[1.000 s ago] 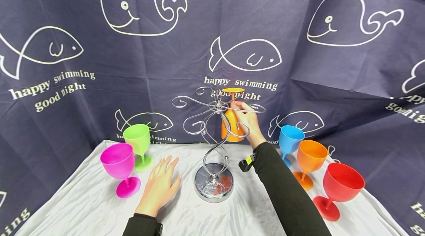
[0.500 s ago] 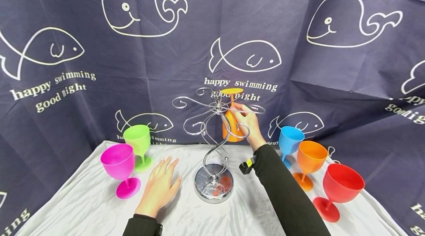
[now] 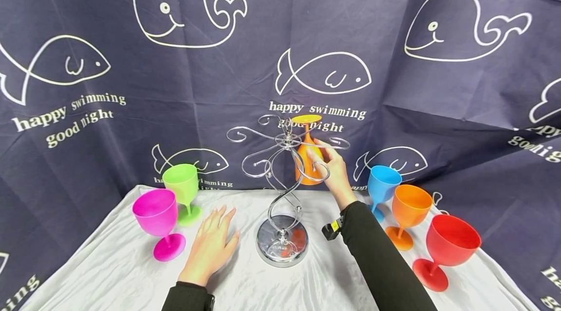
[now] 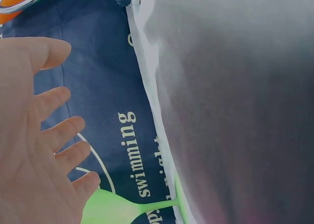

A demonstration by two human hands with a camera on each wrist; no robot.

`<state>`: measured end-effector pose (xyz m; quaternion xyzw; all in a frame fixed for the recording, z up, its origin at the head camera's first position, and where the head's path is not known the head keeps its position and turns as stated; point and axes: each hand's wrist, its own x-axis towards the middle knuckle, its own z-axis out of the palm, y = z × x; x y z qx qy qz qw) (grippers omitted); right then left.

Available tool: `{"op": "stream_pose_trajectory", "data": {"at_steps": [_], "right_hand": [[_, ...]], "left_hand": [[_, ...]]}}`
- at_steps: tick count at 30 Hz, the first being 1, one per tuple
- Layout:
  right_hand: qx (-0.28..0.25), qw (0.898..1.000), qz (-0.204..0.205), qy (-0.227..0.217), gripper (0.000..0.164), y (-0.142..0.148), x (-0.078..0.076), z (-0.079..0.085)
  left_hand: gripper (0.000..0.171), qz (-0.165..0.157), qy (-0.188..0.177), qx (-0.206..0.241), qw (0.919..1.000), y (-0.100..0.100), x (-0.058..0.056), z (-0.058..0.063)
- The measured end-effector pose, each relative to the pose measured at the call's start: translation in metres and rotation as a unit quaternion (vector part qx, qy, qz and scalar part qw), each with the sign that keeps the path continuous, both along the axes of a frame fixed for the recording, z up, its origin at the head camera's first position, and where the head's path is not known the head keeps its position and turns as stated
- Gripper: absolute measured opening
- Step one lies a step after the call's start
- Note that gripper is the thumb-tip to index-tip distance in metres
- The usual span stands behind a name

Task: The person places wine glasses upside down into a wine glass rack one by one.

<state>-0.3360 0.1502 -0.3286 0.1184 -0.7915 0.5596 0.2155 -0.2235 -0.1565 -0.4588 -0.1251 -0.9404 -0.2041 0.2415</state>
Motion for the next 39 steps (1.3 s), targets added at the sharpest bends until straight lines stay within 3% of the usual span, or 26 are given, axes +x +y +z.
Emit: {"op": "stream_pose_trajectory", "data": {"at_steps": [11,22,29,39], "right_hand": [[0.067,0.997,-0.04,-0.008,0.055,0.013,0.017,-0.016],[0.153,0.986,-0.047,0.047,0.061,0.026,0.048,-0.044],[0.247,0.963,-0.063,0.087,0.066,0.028,0.064,-0.066],[0.346,0.932,-0.089,0.06,0.073,0.031,0.086,-0.083]], "left_hand": [[0.056,0.001,-0.002,-0.004,1.0,0.0,0.001,0.003],[0.058,0.002,-0.004,-0.003,1.0,-0.001,-0.001,0.001],[0.057,0.001,-0.004,-0.001,1.0,-0.001,0.0,0.002],[0.055,0.0,0.011,0.0,0.9999,0.002,0.003,0.005]]}}
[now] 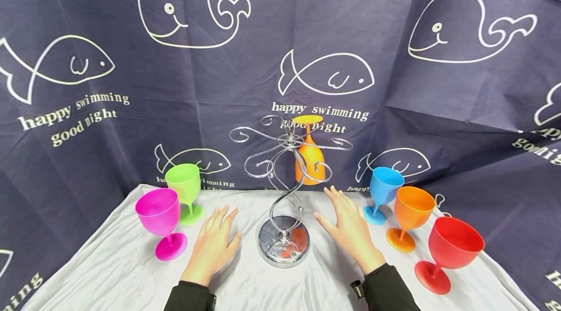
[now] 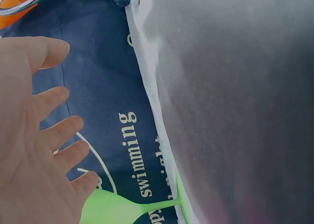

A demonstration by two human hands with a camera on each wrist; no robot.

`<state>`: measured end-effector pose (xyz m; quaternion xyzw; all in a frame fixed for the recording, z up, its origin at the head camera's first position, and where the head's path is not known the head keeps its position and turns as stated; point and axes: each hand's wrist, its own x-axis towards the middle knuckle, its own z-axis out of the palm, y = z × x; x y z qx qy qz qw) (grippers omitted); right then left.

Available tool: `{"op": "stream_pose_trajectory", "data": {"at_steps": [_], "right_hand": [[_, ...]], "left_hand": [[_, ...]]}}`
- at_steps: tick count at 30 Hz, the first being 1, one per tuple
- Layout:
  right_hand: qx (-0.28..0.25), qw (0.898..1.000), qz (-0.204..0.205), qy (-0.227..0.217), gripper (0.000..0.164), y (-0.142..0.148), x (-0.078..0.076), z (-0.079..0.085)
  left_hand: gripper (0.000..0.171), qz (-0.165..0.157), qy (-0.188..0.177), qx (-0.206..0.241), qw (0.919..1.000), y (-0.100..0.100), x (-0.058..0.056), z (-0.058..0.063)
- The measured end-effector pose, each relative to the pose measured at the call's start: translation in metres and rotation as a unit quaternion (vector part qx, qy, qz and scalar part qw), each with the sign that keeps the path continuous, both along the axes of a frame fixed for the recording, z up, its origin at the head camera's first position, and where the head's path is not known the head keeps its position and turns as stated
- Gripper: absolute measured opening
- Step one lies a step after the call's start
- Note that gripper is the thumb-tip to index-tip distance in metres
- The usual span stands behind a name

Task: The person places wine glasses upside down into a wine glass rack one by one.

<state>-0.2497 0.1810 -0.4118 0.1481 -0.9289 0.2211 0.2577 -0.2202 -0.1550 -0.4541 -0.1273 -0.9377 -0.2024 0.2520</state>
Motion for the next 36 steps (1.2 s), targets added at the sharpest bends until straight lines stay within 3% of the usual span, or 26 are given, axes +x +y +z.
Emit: {"op": "stream_pose_trajectory", "data": {"at_steps": [6,15,23,36], "right_hand": [[0.029,0.999,-0.014,-0.014,0.074,0.002,0.008,-0.013],[0.056,0.998,-0.014,0.007,0.072,-0.001,0.018,-0.03],[0.062,0.998,-0.019,0.021,0.074,-0.002,0.02,-0.037],[0.062,0.996,-0.059,-0.016,0.078,-0.002,0.019,-0.041]], "left_hand": [[0.055,0.0,-0.01,-0.003,0.9999,0.001,0.0,0.0],[0.056,-0.002,-0.016,-0.004,0.9999,0.003,-0.001,-0.001],[0.055,-0.003,-0.014,-0.006,0.9999,0.003,0.0,0.0],[0.051,-0.008,-0.035,-0.015,0.9992,0.0,0.001,0.001]]}}
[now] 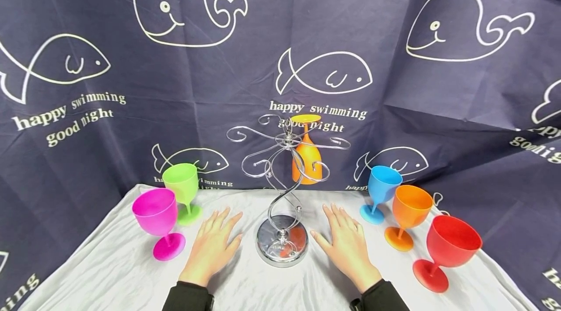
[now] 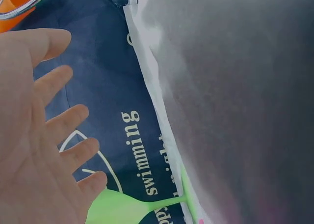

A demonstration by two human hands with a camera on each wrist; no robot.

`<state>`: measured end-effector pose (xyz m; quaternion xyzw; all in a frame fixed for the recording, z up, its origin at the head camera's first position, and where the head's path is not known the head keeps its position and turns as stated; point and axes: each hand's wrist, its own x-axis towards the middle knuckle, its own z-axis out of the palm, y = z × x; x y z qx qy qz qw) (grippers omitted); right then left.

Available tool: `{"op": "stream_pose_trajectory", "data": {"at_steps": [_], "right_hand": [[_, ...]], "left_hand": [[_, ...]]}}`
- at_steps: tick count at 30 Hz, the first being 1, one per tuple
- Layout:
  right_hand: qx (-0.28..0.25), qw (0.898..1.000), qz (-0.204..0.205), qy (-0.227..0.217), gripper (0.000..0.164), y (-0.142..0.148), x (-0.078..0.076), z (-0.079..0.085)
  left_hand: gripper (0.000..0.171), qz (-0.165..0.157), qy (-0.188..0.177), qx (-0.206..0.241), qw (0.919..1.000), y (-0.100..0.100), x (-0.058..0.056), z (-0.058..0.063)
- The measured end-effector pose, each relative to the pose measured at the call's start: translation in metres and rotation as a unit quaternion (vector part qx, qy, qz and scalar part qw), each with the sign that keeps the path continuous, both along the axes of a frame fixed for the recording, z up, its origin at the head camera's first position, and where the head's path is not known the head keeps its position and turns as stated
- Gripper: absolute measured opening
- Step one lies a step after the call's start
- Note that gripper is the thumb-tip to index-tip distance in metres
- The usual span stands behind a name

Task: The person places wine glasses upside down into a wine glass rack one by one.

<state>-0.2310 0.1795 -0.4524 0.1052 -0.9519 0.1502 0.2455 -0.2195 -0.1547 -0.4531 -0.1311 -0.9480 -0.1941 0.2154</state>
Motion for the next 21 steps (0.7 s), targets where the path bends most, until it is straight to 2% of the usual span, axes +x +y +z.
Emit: {"op": "stream_pose_trajectory", "data": {"at_steps": [13,21], "right_hand": [[-0.008,1.0,0.008,0.002,0.079,0.0,0.0,0.0],[-0.015,1.0,0.013,-0.008,0.075,-0.001,0.002,0.0]], "left_hand": [[0.051,-0.006,0.011,-0.017,0.9998,-0.001,0.004,0.008],[0.056,0.004,0.024,-0.031,0.9992,-0.003,0.006,0.023]]}}
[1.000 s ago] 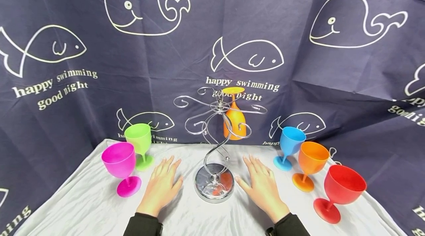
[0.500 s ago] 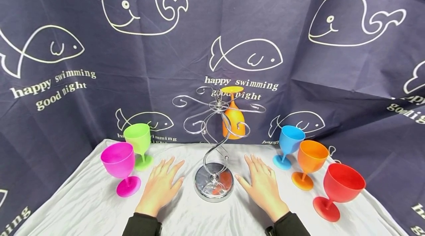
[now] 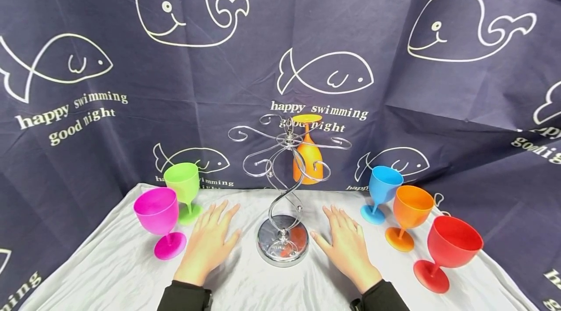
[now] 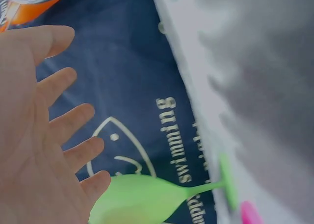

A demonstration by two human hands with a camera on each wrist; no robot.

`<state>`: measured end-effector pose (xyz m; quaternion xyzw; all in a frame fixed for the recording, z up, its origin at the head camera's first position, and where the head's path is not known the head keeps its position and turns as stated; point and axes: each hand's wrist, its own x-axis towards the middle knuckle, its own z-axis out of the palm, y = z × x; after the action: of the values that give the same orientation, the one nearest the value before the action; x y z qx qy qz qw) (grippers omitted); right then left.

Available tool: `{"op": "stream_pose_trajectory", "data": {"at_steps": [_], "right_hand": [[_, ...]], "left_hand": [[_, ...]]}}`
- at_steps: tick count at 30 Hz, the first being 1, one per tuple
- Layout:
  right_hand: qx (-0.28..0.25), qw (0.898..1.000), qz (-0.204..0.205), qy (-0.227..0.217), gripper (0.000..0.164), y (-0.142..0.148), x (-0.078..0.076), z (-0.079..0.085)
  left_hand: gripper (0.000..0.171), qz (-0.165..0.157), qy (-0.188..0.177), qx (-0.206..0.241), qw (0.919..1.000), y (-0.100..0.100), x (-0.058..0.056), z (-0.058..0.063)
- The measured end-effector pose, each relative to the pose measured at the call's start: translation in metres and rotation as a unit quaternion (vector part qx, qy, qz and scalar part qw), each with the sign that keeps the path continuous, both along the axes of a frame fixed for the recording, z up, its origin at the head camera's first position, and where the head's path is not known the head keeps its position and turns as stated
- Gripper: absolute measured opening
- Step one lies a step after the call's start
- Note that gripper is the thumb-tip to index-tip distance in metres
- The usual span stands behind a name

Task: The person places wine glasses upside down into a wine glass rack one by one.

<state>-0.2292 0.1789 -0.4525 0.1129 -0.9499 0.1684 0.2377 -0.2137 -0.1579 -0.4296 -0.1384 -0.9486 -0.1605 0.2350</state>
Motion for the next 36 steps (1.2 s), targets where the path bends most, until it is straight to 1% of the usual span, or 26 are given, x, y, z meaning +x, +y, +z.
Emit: {"op": "stream_pose_trajectory", "data": {"at_steps": [3,6,9,13,16,19,23,26,28,34,36], "right_hand": [[-0.001,1.0,0.001,0.003,0.074,-0.001,0.0,0.0],[-0.001,1.0,0.003,0.004,0.073,-0.001,0.0,0.0],[0.002,1.0,0.003,0.002,0.072,-0.001,0.001,0.0],[0.004,1.0,0.004,0.004,0.072,-0.001,0.001,0.0],[0.004,1.0,0.005,0.004,0.072,-0.001,0.001,-0.001],[0.004,1.0,0.006,-0.002,0.072,-0.001,0.0,-0.001],[0.004,1.0,0.006,-0.013,0.073,-0.001,0.0,-0.001],[0.004,1.0,0.006,-0.011,0.073,-0.001,0.0,-0.001],[0.005,1.0,0.006,-0.007,0.073,-0.001,-0.001,-0.001],[0.003,1.0,0.008,-0.005,0.073,-0.001,0.0,-0.001],[0.002,1.0,0.008,-0.009,0.073,-0.001,0.0,-0.001]], "left_hand": [[0.058,0.008,0.009,-0.001,0.9999,-0.002,0.002,0.009],[0.058,0.013,0.032,0.002,0.9994,-0.004,0.005,0.018],[0.058,0.011,0.073,0.01,0.9972,-0.008,0.008,0.027],[0.061,0.017,0.133,0.027,0.9906,-0.015,0.012,0.039],[0.063,0.033,0.156,0.04,0.9864,-0.022,0.015,0.046],[0.062,0.051,0.157,0.054,0.9847,-0.031,0.018,0.048],[0.059,0.074,0.157,0.063,0.9828,-0.044,0.02,0.045],[0.059,0.083,0.16,0.062,0.9817,-0.053,0.02,0.041],[0.06,0.088,0.153,0.062,0.9824,-0.058,0.02,0.041],[0.063,0.099,0.122,0.068,0.9851,-0.063,0.022,0.043],[0.062,0.101,0.133,0.071,0.9834,-0.062,0.022,0.044]]}}
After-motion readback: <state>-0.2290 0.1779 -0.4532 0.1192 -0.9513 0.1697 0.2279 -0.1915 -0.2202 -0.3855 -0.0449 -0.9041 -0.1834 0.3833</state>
